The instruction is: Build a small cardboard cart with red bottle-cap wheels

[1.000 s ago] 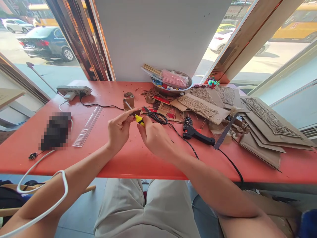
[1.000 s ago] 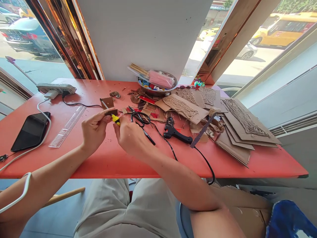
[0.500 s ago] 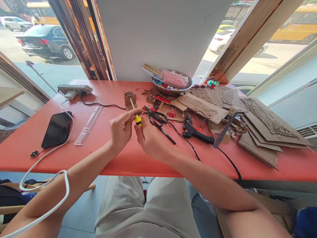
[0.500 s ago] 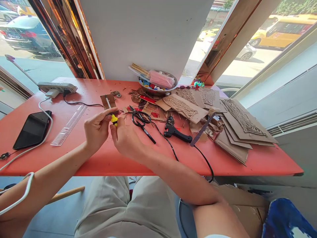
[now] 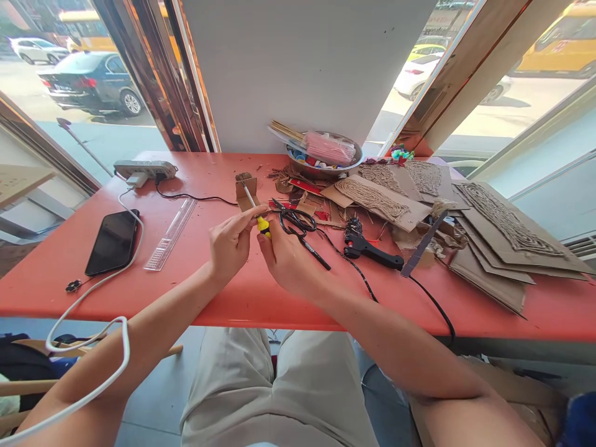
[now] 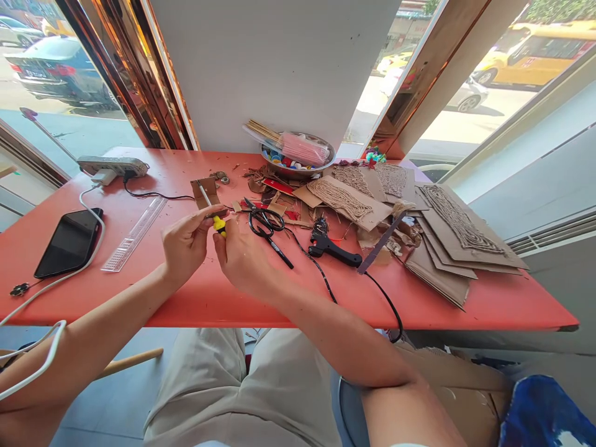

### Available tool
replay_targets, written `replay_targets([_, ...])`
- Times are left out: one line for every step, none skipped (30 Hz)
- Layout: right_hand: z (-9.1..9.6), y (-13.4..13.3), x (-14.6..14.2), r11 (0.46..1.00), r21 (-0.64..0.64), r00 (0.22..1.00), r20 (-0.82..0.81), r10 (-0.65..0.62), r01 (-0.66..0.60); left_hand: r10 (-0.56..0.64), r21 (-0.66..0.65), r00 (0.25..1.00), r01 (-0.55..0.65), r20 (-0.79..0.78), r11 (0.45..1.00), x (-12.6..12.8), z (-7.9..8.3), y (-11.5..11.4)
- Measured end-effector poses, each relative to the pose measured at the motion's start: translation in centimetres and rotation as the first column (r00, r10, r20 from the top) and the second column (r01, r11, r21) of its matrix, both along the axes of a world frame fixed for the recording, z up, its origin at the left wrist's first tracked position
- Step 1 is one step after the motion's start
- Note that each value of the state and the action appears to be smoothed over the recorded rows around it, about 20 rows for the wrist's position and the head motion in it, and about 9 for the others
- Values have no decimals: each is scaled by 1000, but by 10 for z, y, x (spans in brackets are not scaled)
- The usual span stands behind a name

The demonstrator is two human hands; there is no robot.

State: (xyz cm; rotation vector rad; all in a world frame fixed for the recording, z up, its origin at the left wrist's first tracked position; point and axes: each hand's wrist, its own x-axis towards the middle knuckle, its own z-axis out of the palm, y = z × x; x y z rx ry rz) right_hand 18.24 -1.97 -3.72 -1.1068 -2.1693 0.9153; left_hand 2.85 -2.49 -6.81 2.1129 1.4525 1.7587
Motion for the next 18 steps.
replay_targets([-1, -1, 0, 999, -24, 999, -31, 26, -27, -6, -1, 1000, 6, -10, 1000, 0, 0, -1])
replay_targets([-1, -1, 0, 997, -53, 997, -56, 56, -59, -14, -1, 1000, 14, -4, 1000, -1, 0, -1])
replay_targets([0, -2, 1, 992, -85, 993, -73, 87, -93, -21, -2, 1000, 21, 21, 1000, -3, 0, 1])
replay_targets([1, -2, 2, 986, -116, 990, -83, 114, -124, -23, -4, 998, 23, 67, 1000, -5, 0, 3])
replay_targets([3, -1, 4, 979, -142, 987, -88, 136, -147, -20, -9, 991, 22, 130, 1000, -8, 0, 7])
replay_targets([4, -1, 6, 973, -158, 984, -85, 155, -167, -15, -21, 978, 19, 207, 1000, -12, -1, 11])
replay_targets([6, 0, 9, 969, -163, 981, -75, 177, -187, -6, -37, 958, 17, 287, 999, -16, -1, 16])
replay_targets([7, 2, 12, 965, -158, 978, -66, 200, -208, -2, -62, 931, 26, 364, 998, -20, -3, 21])
replay_targets([8, 5, 15, 965, -142, 975, -67, 213, -221, 3, -92, 899, 41, 439, 995, -24, -4, 25])
replay_targets([8, 8, 19, 968, -122, 974, -83, 210, -220, 12, -125, 863, 59, 506, 990, -27, -5, 29])
replay_targets([7, 12, 22, 974, -102, 975, -118, 189, -202, 19, -158, 826, 85, 563, 984, -29, -5, 31])
replay_targets([7, 17, 25, 981, -93, 974, -171, 151, -169, 19, -187, 792, 121, 610, 975, -30, -5, 32])
replay_targets([5, 22, 28, 987, -103, 967, -236, 99, -126, 8, -211, 761, 170, 649, 963, -30, -3, 31])
replay_targets([3, 28, 30, 988, -130, 952, -304, 42, -85, -15, -229, 733, 231, 680, 946, -28, 0, 29])
replay_targets([1, 33, 32, 984, -169, 931, -364, -9, -57, -49, -239, 705, 304, 708, 922, -25, 4, 26])
replay_targets([-1, 37, 33, 977, -211, 908, -415, -56, -36, -89, -243, 673, 383, 734, 891, -22, 8, 23])
replay_targets([-3, 41, 34, 967, -253, 886, -453, -93, -28, -127, -243, 639, 459, 759, 855, -18, 13, 19])
replay_targets([-5, 43, 34, 955, -295, 869, -480, -116, -36, -160, -239, 600, 529, 784, 814, -14, 18, 15])
